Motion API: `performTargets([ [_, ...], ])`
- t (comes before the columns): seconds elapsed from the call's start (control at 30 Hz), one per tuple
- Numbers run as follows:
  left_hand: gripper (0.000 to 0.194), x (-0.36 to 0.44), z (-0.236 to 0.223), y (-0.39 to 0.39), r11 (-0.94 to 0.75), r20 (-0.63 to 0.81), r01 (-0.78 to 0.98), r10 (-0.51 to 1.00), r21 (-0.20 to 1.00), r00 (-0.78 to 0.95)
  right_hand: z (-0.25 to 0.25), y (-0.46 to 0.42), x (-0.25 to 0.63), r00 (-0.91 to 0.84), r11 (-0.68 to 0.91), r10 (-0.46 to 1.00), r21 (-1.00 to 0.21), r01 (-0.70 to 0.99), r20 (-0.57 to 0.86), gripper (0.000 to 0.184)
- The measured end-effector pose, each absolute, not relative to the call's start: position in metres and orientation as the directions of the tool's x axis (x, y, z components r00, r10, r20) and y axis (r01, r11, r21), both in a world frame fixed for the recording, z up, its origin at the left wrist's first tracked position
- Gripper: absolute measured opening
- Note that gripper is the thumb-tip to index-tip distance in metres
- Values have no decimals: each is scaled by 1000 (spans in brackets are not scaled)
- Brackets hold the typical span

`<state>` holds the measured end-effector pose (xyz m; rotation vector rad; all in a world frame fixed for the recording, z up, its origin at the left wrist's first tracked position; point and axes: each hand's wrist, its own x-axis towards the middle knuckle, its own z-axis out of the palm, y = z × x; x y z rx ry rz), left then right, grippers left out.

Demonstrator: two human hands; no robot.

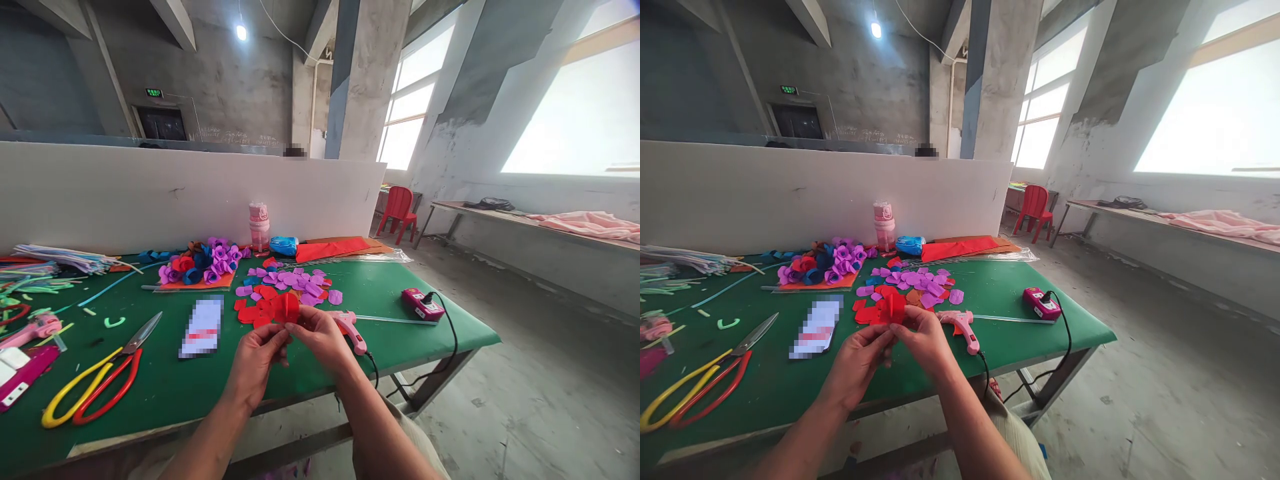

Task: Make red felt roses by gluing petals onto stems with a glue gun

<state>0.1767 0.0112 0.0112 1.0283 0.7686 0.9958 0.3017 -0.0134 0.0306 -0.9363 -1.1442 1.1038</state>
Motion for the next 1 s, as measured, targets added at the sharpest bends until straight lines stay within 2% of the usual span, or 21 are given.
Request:
performTargets([
  [0.2,29,165,16,21,206,-69,-262,891,943,449,36,-15,305,94,219,975,-950,-224,203,22],
  [0.3,29,155,15,34,177,-69,-266,927,948,370,38,-17,303,60,173,985,-935,-311,162,31],
  [0.4,27,150,12,41,174,-73,-254,929,952,363,36,-18,300,0,109,993,-931,-349,117,35],
  [0.67,21,155,13,33,172,-21,-301,895,938,446,27,-14,296,-18,86,995,-939,-332,98,37],
  [1.0,15,158,8,34,201,-30,-357,902,912,430,24,-12,297,51,120,993,-939,-323,110,40],
])
